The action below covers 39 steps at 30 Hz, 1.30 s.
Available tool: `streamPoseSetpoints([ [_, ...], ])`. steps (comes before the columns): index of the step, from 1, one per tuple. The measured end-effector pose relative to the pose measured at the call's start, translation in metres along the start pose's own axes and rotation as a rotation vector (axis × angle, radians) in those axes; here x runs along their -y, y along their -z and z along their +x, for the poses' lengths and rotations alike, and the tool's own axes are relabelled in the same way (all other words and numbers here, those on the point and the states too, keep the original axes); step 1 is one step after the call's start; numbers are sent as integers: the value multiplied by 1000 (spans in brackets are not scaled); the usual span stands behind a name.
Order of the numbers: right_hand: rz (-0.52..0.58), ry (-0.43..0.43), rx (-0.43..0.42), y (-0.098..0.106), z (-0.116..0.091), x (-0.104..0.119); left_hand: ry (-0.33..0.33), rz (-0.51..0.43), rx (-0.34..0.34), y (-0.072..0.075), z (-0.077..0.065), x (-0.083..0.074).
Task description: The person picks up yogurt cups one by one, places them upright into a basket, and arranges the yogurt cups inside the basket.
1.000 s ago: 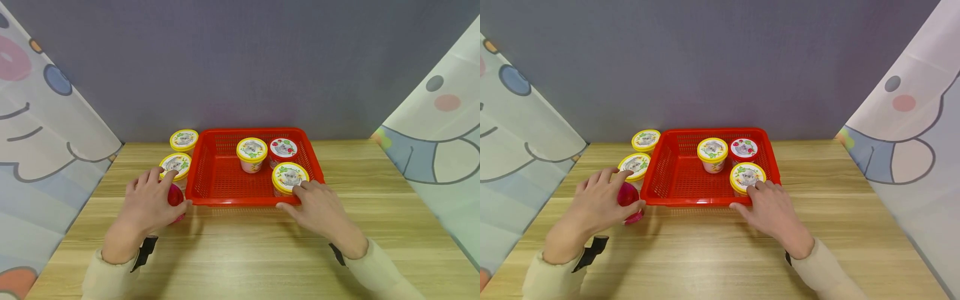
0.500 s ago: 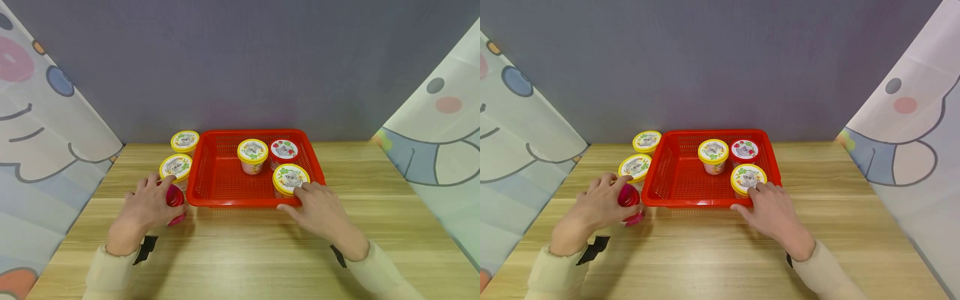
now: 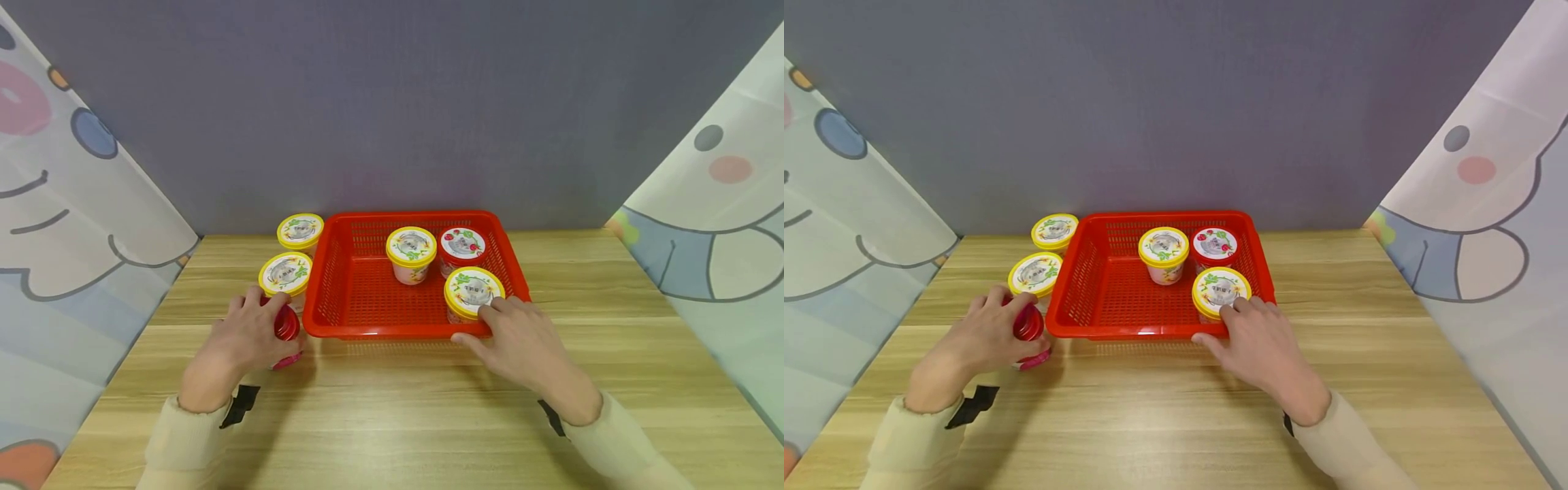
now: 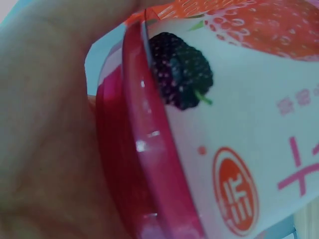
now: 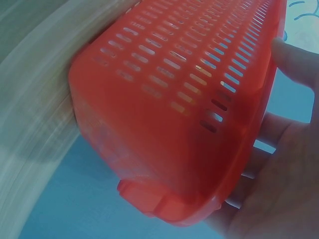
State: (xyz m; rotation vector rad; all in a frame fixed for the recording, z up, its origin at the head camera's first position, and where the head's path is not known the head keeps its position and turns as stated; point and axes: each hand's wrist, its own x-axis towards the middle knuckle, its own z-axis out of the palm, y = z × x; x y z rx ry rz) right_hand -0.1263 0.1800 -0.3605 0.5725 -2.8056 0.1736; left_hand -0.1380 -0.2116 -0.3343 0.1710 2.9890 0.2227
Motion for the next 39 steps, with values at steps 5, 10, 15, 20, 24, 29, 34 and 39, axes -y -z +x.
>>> streamPoseSetpoints([
  [5,1,-2,-1,0,-1,-1,-8,5,-1,0,2,0],
  [10,1,0,-1,2,-1,-1,-17,-3,-33,0,3,-1],
  [15,1,4,-6,2,-1,-1,-32,-1,-86,3,0,-2],
  [20,-1,10,-4,1,1,-1,-31,3,-100,6,-4,-3],
  [24,-1,11,-3,1,1,-1,-40,20,-104,12,-5,-5],
  [29,0,7,-6,1,0,-1,-61,45,-127,22,-5,-10],
  [34,1,13,-9,1,0,-1,-75,67,-139,33,-6,-11],
  [39,-1,27,-18,-1,0,-1,-79,77,-148,44,-7,-9],
])
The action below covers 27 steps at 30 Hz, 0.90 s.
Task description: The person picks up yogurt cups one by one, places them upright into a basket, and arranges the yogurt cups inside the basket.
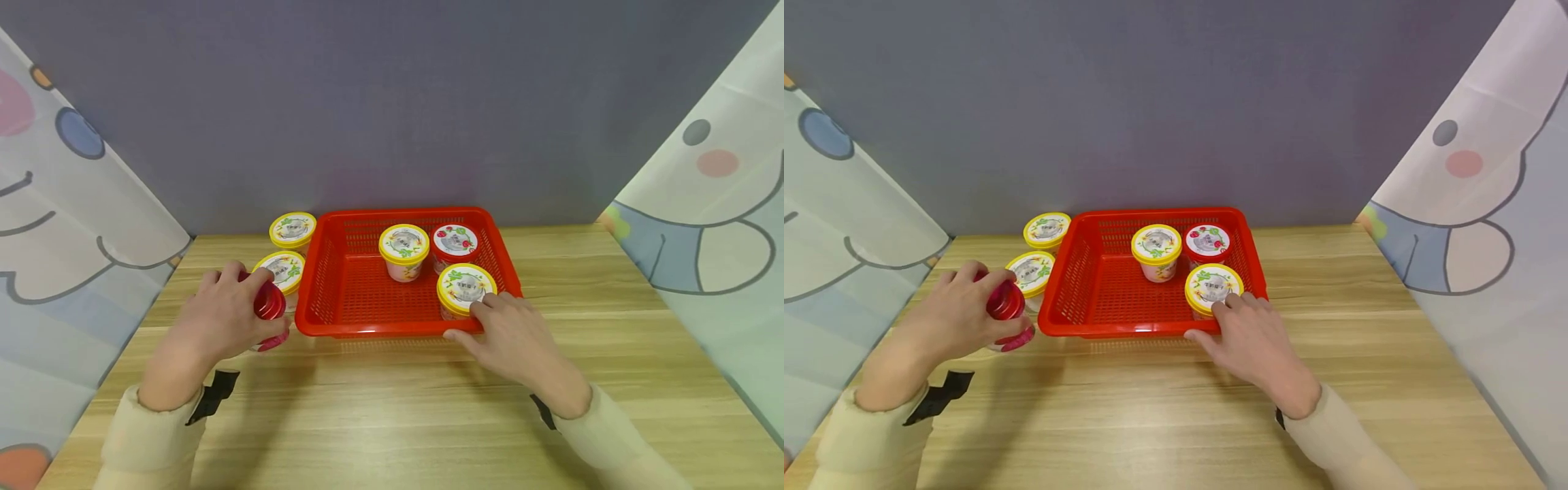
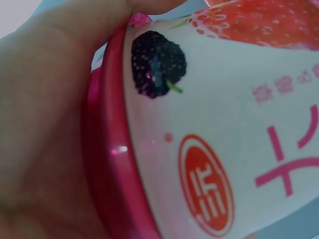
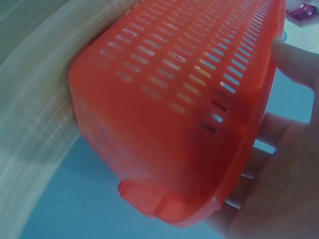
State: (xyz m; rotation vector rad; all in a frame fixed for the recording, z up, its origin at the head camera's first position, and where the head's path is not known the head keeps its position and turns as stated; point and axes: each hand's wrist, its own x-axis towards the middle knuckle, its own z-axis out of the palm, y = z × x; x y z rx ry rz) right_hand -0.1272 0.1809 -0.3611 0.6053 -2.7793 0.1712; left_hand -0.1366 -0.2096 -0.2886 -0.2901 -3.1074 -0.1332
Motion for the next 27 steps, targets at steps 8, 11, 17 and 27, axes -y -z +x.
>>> streamPoseSetpoints([
  [8,0,-6,-1,-1,0,0,-28,4,-61,21,2,-3],
  [11,-1,-3,-3,-1,0,0,-25,13,-86,31,3,-7],
  [17,0,-4,4,-1,0,1,-10,0,-77,51,6,-14],
  [27,-2,0,2,-1,0,0,-26,-1,-39,65,14,-38],
])
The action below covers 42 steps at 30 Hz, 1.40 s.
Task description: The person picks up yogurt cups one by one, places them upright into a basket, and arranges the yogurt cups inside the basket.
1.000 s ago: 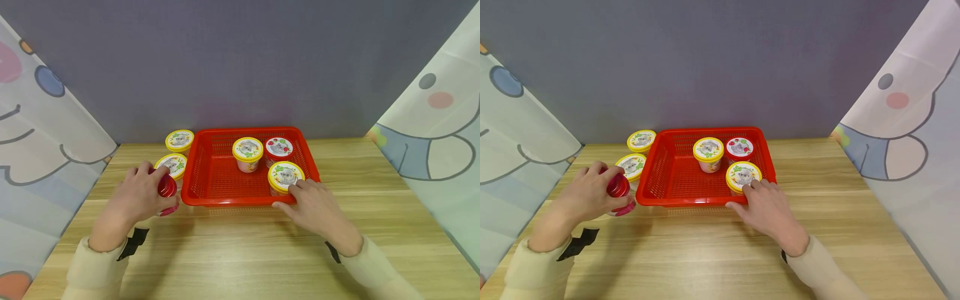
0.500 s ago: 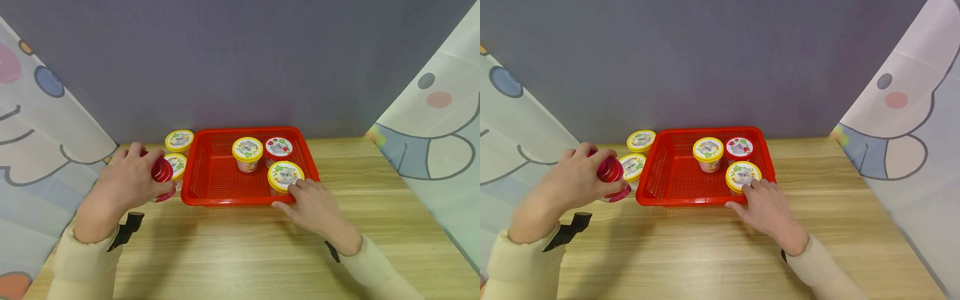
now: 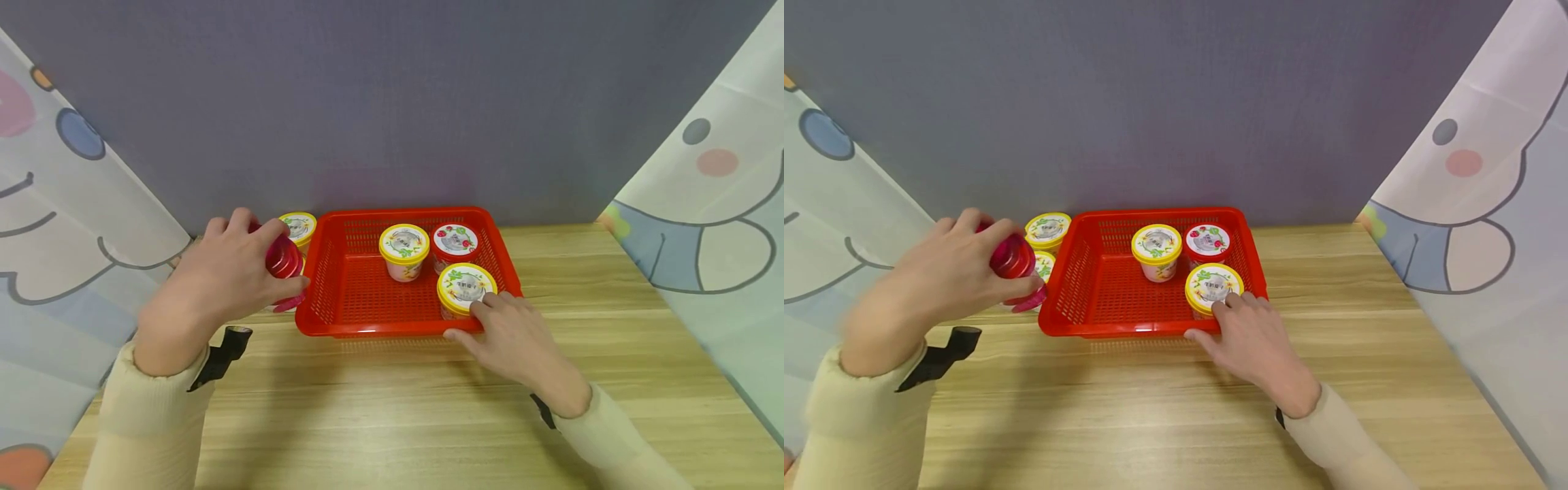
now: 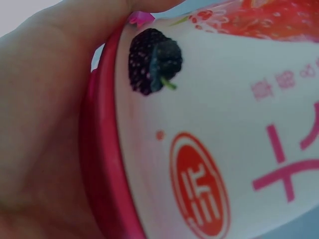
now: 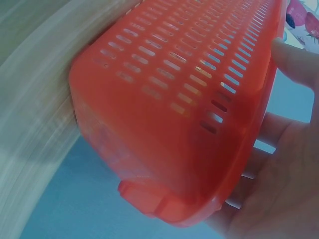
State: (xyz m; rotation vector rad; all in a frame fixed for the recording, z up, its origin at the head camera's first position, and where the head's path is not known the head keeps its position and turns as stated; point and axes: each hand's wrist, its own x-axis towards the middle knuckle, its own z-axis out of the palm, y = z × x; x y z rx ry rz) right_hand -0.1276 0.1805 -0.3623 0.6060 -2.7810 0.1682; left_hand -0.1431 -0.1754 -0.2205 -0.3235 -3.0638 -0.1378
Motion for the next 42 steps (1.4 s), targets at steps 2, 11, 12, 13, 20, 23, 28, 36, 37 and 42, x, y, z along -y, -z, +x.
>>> streamPoseSetpoints([
  [2,0,2,-3,0,0,0,-11,-4,6,0,2,-7],
  [11,-9,12,-20,0,1,-1,-41,3,5,-12,12,-35],
  [12,-11,14,-22,0,1,0,-43,7,7,-14,14,-38],
  [13,-12,15,-25,-1,1,0,-46,10,10,-15,15,-40],
  [20,-8,15,-30,-1,1,-1,-73,15,40,-25,28,-56],
  [23,-4,11,-23,-1,1,-1,-85,-10,38,-32,33,-63],
  [28,-5,9,-13,-1,1,0,-87,-40,36,-47,38,-76],
  [36,-9,4,-1,0,1,1,-96,-22,81,-66,47,-93],
  [37,-10,2,1,0,1,1,-96,-22,83,-68,48,-95],
  [42,-9,-5,1,0,1,0,-101,-17,102,-79,53,-107],
])
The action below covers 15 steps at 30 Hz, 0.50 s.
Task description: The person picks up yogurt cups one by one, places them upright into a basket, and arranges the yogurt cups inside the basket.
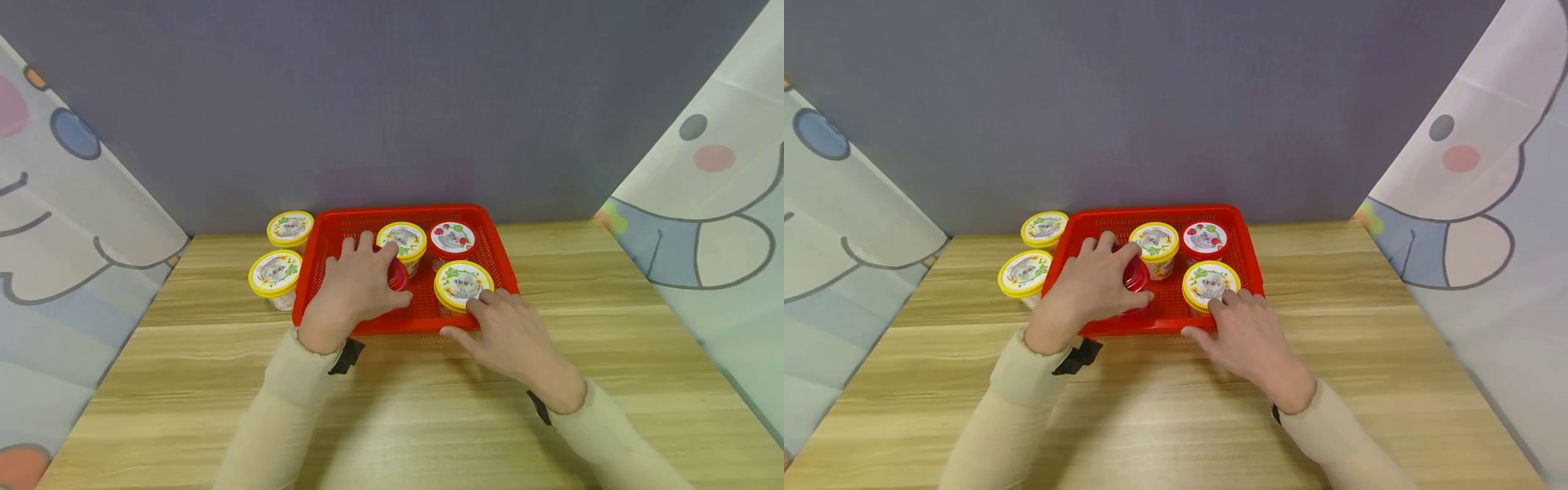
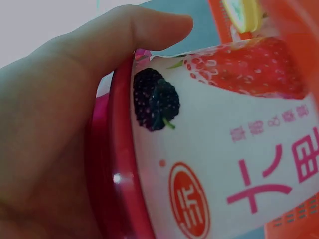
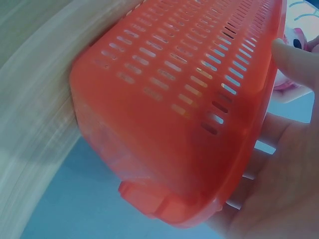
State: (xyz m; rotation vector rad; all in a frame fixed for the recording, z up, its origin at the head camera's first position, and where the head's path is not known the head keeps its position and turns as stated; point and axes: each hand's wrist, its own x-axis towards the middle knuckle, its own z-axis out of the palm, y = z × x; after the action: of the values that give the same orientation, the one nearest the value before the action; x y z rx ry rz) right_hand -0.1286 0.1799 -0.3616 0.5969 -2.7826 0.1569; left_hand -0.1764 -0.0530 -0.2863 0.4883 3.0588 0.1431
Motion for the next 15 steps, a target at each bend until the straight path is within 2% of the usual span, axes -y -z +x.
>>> streamPoseSetpoints([
  [9,15,-6,-9,0,0,0,-55,44,58,-7,10,-20],
  [15,18,1,-16,-1,0,-2,-67,109,95,-9,19,-26],
])
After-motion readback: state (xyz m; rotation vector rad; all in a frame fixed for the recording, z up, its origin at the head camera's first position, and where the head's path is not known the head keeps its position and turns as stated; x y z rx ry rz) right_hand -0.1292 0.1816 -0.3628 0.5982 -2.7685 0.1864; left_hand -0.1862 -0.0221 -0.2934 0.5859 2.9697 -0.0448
